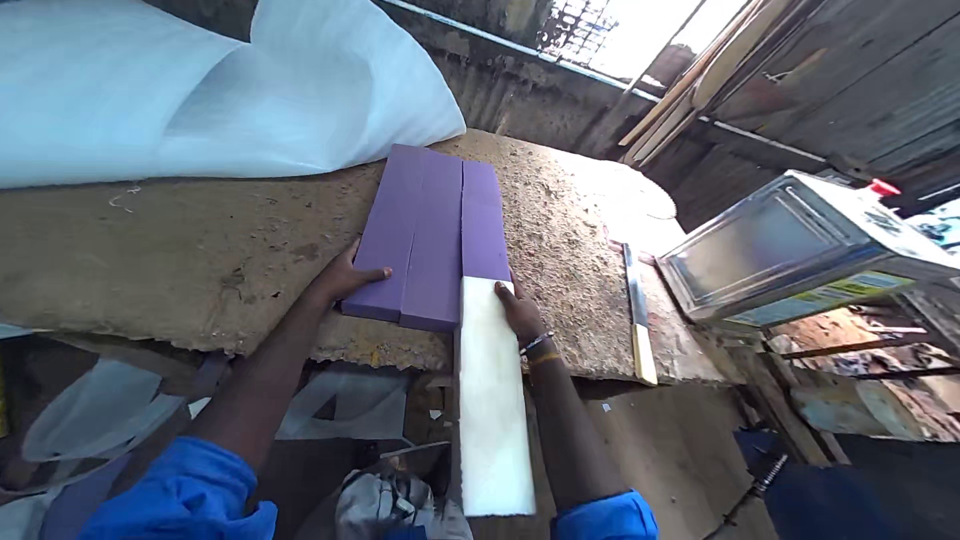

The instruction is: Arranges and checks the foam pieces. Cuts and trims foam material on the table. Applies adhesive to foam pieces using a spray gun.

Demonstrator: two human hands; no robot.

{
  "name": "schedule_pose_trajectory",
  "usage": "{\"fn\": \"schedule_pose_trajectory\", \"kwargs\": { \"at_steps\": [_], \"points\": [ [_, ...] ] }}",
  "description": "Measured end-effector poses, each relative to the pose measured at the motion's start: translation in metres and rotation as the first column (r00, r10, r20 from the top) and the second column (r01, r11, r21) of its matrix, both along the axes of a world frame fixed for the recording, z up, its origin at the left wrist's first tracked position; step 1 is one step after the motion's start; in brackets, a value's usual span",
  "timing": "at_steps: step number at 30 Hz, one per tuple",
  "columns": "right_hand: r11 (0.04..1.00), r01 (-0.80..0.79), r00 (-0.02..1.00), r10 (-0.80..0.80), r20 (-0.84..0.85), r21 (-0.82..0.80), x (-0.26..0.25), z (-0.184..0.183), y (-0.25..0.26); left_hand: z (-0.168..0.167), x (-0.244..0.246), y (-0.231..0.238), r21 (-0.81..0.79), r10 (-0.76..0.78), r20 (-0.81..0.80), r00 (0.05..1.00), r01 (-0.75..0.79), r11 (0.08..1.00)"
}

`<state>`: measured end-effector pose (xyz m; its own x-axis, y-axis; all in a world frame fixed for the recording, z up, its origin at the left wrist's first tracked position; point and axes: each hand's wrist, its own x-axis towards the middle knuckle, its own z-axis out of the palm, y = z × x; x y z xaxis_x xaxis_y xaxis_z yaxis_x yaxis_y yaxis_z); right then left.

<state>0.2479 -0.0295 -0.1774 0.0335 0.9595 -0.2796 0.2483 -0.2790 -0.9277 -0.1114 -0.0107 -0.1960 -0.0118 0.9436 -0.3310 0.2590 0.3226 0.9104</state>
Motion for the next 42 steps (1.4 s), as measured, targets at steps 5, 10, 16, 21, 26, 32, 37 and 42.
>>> {"fn": "schedule_pose_trajectory", "kwargs": {
  "at_steps": [5, 10, 16, 21, 26, 32, 37, 42],
  "points": [
    [0.999, -0.021, 0.998, 0.019, -0.063, -0.028, 0.011, -0.007, -0.001, -0.006, -0.006, -0.008, 0.013, -0.018, 0.036, 0.999, 0.018, 1.000],
    [0.999, -0.011, 0.996, 0.008, 0.094, 0.033, -0.001, -0.009, 0.004, -0.003, 0.003, -0.013, 0.008, -0.004, -0.059, 0.998, 0.005, 1.000],
    [0.999, -0.047, 0.966, 0.044, 0.254, 0.006, -0.005, -0.008, 0.015, -0.017, 0.011, -0.009, 0.018, 0.042, -0.169, 0.985, -0.040, 0.999],
    [0.997, -0.079, 0.927, 0.066, 0.370, 0.022, 0.040, 0.007, 0.010, 0.008, 0.031, -0.047, 0.361, 0.221, -0.514, 0.829, -0.024, 0.932],
    [0.962, 0.150, 0.472, -0.271, 0.839, 0.226, 0.195, 0.004, -0.021, 0.007, 0.073, -0.125, 0.671, 0.382, -0.407, 0.829, -0.012, 0.741],
    [0.976, 0.212, 0.435, -0.056, 0.899, -0.042, 0.303, -0.006, -0.035, 0.010, 0.179, -0.223, 0.505, 0.314, -0.271, 0.910, -0.144, 0.851],
    [0.966, 0.255, 0.616, -0.136, 0.776, -0.033, 0.334, 0.005, -0.023, -0.003, 0.211, -0.235, 0.110, 0.357, -0.067, 0.932, -0.349, 0.931],
    [0.945, 0.258, 0.870, -0.317, 0.377, 0.199, 0.302, 0.009, -0.048, 0.010, 0.214, -0.228, 0.260, 0.356, -0.373, 0.857, -0.272, 0.927]
  ]
}}
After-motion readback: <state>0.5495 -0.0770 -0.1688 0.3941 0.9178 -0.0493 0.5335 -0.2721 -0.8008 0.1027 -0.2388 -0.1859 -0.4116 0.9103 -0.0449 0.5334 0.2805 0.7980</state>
